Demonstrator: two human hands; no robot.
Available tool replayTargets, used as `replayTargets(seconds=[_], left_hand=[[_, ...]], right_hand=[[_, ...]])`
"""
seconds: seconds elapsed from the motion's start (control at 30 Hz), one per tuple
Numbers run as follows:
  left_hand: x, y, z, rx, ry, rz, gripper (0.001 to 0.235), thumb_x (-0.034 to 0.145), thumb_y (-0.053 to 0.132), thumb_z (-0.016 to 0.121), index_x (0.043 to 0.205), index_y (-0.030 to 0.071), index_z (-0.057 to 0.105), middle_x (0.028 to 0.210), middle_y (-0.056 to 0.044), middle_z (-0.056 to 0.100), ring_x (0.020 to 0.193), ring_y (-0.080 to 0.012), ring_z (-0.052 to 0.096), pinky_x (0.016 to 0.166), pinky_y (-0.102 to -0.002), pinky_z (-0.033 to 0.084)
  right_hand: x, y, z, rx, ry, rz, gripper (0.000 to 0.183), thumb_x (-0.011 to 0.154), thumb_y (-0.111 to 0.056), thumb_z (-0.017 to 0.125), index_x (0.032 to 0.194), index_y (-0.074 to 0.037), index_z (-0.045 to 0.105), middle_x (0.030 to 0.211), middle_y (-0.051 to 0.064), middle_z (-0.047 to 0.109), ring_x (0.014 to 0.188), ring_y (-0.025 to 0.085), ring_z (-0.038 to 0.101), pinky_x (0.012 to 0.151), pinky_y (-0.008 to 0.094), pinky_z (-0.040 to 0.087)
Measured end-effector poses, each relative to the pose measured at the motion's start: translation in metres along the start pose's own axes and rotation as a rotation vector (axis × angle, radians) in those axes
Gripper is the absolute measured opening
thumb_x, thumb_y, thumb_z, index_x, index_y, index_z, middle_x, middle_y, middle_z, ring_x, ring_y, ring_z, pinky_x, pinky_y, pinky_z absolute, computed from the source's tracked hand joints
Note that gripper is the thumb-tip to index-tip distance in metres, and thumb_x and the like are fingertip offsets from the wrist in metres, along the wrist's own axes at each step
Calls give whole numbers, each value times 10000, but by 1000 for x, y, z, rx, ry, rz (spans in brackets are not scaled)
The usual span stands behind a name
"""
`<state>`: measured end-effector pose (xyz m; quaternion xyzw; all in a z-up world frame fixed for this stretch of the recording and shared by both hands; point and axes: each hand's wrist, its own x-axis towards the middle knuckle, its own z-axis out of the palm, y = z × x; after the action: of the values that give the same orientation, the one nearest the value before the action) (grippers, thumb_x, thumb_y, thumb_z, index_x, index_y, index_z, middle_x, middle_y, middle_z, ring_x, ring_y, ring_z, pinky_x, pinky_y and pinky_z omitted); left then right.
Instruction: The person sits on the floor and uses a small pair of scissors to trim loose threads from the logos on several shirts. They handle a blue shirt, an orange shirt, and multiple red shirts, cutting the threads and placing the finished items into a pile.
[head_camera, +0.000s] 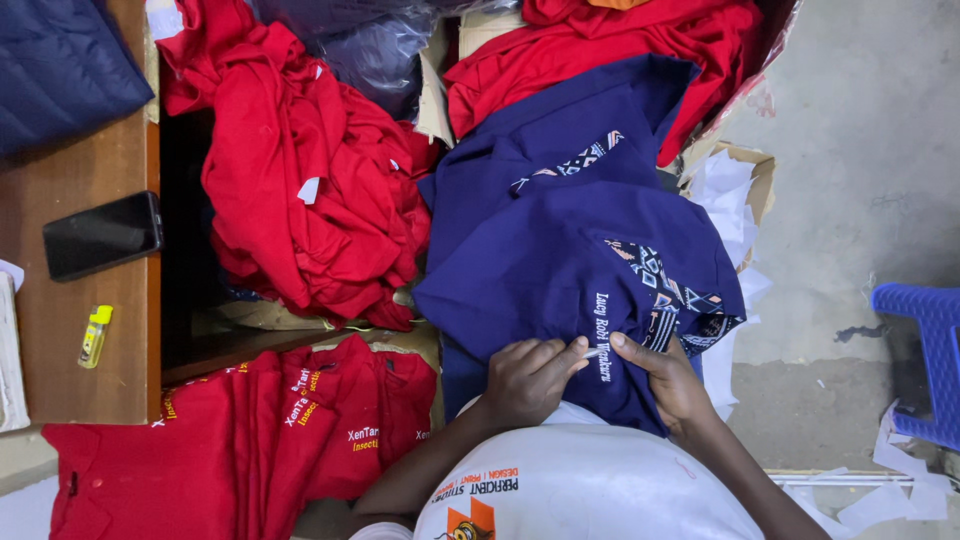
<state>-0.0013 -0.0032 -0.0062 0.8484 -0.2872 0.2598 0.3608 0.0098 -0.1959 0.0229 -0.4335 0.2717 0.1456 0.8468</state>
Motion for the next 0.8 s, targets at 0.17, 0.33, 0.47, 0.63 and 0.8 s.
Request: replayTargets(seconds=[0.17,0.33,0.47,0.63,0.8], left_hand=[[4,-3,-2,-235,16,-123,232,1000,202,741,1187,90,821,827,-37,682,660,-225,699,560,-323,585],[40,-2,-26,-824,-220,-437,615,881,417,854,1383,88,715,947,-99,644,672,-179,566,599,-320,502],[49,-23,-24,-1244,-605,-464,286,1042,211,684,1245,17,740,1049,-138,670,904,-198,589,819,-363,498],[49,-79,13,-394,-54,-350,360,1067,-115,491,1420,-187,494,1604,-416,334,1447,-558,419,1192,-588,417],[30,-83,29,-674,-333,-544,328,1089,99,556,1359,-62,649,1458,-265,612,1341,-475,602,1129,-547,490]], right_hand=[[-1,-2,6,8,-4,-15,311,855,14,763,1156,73,710,903,247,756,808,401,792,689,578,661],[19,18,5,54,1,100,318,851,-25,796,1124,96,688,842,256,736,700,393,769,618,566,644],[55,51,-23,127,-86,210,225,894,-39,743,1088,68,706,829,256,732,689,422,774,634,611,651],[63,5,-28,40,-53,274,333,889,-81,761,1174,82,701,880,268,743,775,415,781,700,596,644],[101,-68,-39,-914,7,-240,555,992,-257,664,1334,174,595,1091,431,713,1151,575,671,1046,631,480]])
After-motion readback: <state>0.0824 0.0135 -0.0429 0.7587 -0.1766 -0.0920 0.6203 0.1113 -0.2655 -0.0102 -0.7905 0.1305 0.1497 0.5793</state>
